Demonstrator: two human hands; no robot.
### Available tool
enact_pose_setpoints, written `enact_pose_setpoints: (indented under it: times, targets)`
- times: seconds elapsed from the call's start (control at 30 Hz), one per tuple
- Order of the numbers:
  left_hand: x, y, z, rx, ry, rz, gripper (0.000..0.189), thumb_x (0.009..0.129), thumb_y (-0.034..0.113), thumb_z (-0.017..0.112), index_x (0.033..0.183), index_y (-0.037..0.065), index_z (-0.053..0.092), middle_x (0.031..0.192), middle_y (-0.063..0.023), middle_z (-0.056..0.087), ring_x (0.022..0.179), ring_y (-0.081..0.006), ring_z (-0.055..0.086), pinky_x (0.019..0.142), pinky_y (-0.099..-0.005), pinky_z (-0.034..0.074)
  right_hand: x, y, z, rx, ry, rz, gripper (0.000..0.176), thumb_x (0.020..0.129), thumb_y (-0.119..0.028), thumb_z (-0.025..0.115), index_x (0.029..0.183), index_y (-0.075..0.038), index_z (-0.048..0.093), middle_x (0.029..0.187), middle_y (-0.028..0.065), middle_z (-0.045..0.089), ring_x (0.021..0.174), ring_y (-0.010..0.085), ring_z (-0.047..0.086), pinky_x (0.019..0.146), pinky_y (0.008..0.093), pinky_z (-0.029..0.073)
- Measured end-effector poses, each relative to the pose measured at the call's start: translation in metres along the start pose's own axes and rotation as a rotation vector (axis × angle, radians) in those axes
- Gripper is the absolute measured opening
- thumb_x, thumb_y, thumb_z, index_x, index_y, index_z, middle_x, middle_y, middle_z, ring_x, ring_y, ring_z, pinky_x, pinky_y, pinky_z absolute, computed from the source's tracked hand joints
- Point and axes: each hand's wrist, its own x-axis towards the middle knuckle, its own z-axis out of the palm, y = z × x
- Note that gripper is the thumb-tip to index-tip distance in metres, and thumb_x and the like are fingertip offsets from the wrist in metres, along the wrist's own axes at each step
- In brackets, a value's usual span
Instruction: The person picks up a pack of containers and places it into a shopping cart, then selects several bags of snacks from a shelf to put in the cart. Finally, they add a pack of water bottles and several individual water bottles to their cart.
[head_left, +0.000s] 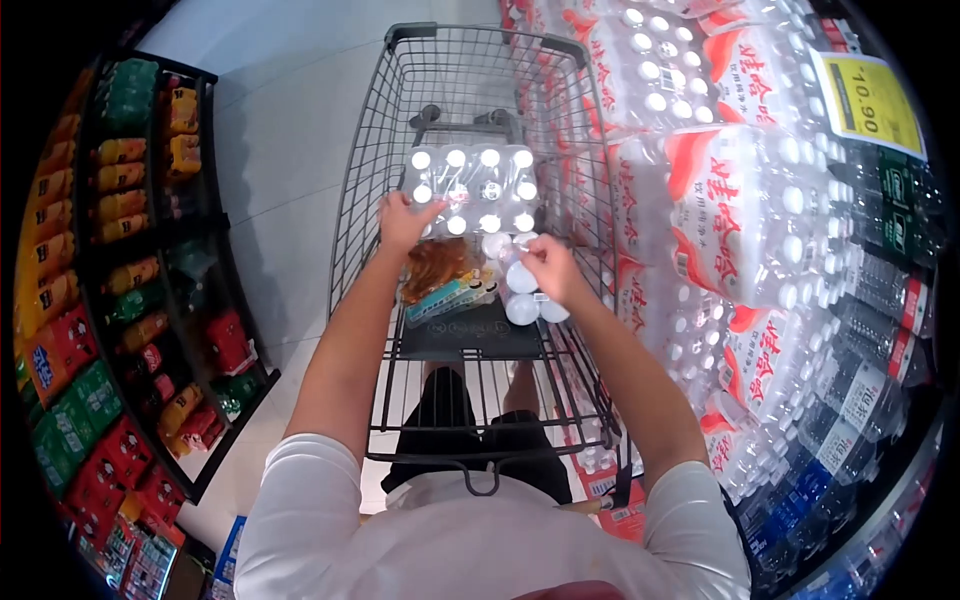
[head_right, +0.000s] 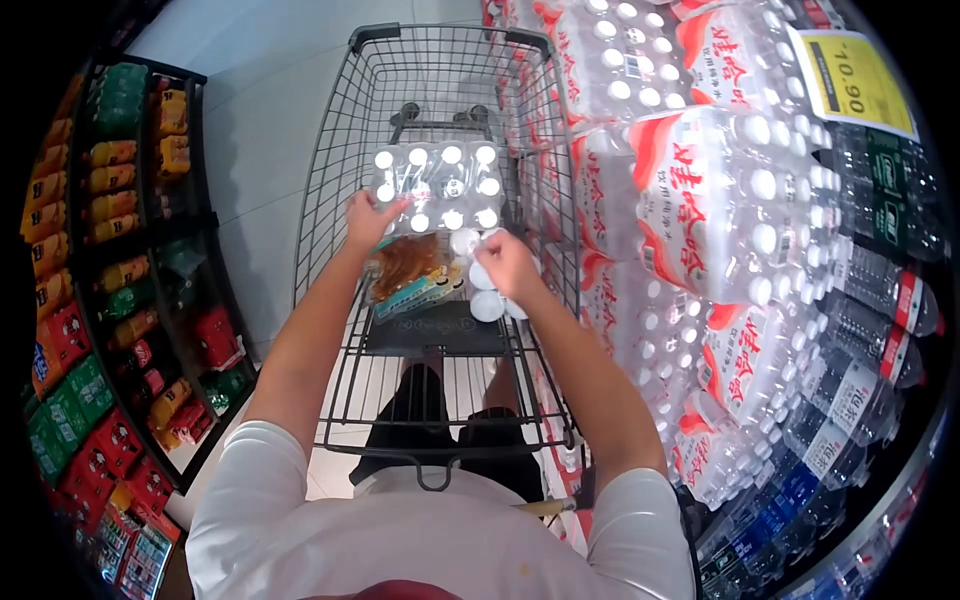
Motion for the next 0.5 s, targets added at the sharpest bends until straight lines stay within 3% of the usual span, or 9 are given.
enact_pose_setpoints:
  times: [0.07,0.13,0.2,0.27,0.3,0.4,0.5]
  targets:
    - [-0.003,0.001,0.003,-0.040,0.000,-0.018,0.074,0.071,0.046,0.085,0.116,0.000,0.050,0.120,-0.0241,0.052,0.113,-0.0365,0.053,0.093,-0.0439,0.046,-0.066,-0.037,-0.006,0.072,0.007,-0.074,0.021,0.087,-0.014,0.072,0.092,0.002,0.059,0.081,0.0117,0.065,0.073,0.0174,0.061,0.068,0.0324,0.049]
    - [-0.008,0.010,-0.004,-0.006,-0.015,0.067,0.071,0.075,0.040,0.082,0.123,0.000,0.048,0.125,-0.0242,0.051,0.117,-0.0391,0.051,0.096,-0.0460,0.046,-0.128,-0.088,-0.024,-0.040,-0.064,0.031,0.020,0.087,-0.014,0.072,0.092,0.001,0.058,0.085,0.0127,0.065,0.076,0.0226,0.063,0.071,0.0345,0.050]
    - [-0.031,0.020,-0.022,0.103,-0.043,0.250,0.065,0.079,0.032,0.078,0.127,0.001,0.046,0.127,-0.0228,0.051,0.118,-0.0410,0.051,0.097,-0.0477,0.046,-0.186,-0.109,-0.036,-0.137,0.046,-0.283,0.017,0.086,-0.012,0.071,0.092,-0.001,0.059,0.090,0.0124,0.065,0.081,0.0277,0.064,0.074,0.0373,0.050]
    - [-0.055,0.022,-0.041,0.160,-0.054,0.447,0.054,0.082,0.023,0.073,0.125,0.002,0.047,0.129,-0.0203,0.051,0.117,-0.0412,0.052,0.096,-0.0476,0.047,-0.240,-0.124,-0.042,-0.136,0.083,-0.162,0.015,0.084,-0.008,0.070,0.091,-0.002,0.059,0.093,0.0131,0.065,0.086,0.0330,0.062,0.076,0.0410,0.049]
    - [-0.070,0.030,-0.056,0.252,-0.135,0.474,0.052,0.082,0.023,0.073,0.124,0.003,0.049,0.128,-0.0194,0.052,0.117,-0.0402,0.052,0.095,-0.0469,0.048,-0.261,-0.127,-0.045,-0.163,0.089,-0.194,0.015,0.084,-0.007,0.070,0.090,-0.002,0.058,0.092,0.0131,0.064,0.085,0.0334,0.061,0.076,0.0414,0.049]
    - [-0.112,0.023,-0.092,0.447,-0.333,0.507,0.048,0.081,0.026,0.073,0.119,0.006,0.053,0.125,-0.0171,0.056,0.117,-0.0375,0.053,0.094,-0.0453,0.049,-0.315,-0.133,-0.045,-0.213,0.091,-0.286,0.015,0.082,-0.006,0.069,0.088,-0.002,0.056,0.088,0.0133,0.061,0.084,0.0346,0.059,0.074,0.0421,0.047]
    - [-0.157,0.021,-0.130,0.566,-0.309,0.478,0.047,0.078,0.027,0.073,0.117,0.007,0.056,0.116,-0.0156,0.061,0.116,-0.0357,0.054,0.098,-0.0473,0.046,-0.353,-0.132,-0.043,-0.233,0.105,-0.356,0.016,0.081,-0.008,0.069,0.085,-0.002,0.055,0.081,0.0129,0.057,0.082,0.0350,0.056,0.073,0.0423,0.045]
